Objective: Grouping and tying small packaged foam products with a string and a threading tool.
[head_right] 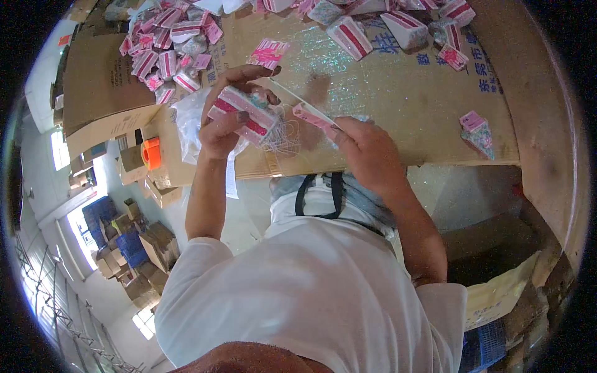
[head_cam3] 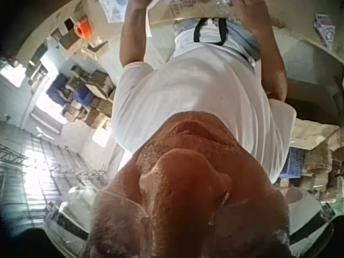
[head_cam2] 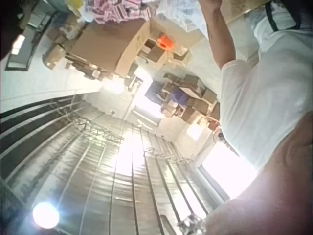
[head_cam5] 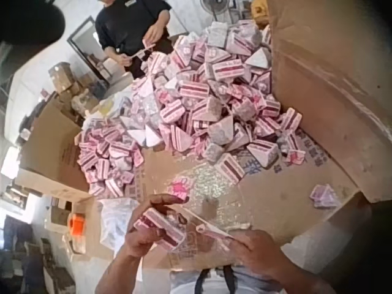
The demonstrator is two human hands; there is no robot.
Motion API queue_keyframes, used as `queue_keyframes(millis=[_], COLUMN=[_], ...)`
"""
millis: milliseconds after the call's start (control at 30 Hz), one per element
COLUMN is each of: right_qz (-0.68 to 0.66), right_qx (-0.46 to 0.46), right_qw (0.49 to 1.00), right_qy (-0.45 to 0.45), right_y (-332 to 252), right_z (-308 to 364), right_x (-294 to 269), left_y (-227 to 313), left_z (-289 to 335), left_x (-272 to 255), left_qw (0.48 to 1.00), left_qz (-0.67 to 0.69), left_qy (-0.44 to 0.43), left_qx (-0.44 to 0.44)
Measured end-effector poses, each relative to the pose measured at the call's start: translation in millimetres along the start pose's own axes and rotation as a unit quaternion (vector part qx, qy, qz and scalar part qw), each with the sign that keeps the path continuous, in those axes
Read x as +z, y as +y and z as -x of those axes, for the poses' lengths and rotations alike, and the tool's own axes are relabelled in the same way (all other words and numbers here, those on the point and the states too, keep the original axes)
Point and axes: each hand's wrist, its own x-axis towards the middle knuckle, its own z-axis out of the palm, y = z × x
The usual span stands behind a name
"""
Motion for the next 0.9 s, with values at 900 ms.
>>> queue_keyframes(millis=[900], right_qz=[-0.078], right_qx=[-0.006], right_qw=[0.99], right_qy=[0.121], right_y=[33.0], right_z=[-1.4], right_x=[-25.9], left_y=[-81.3], left_z=[-163.9], left_x=[51.9], left_qw=[0.691], left_qz=[-0.64], left_qy=[-0.105], left_qx=[0.32])
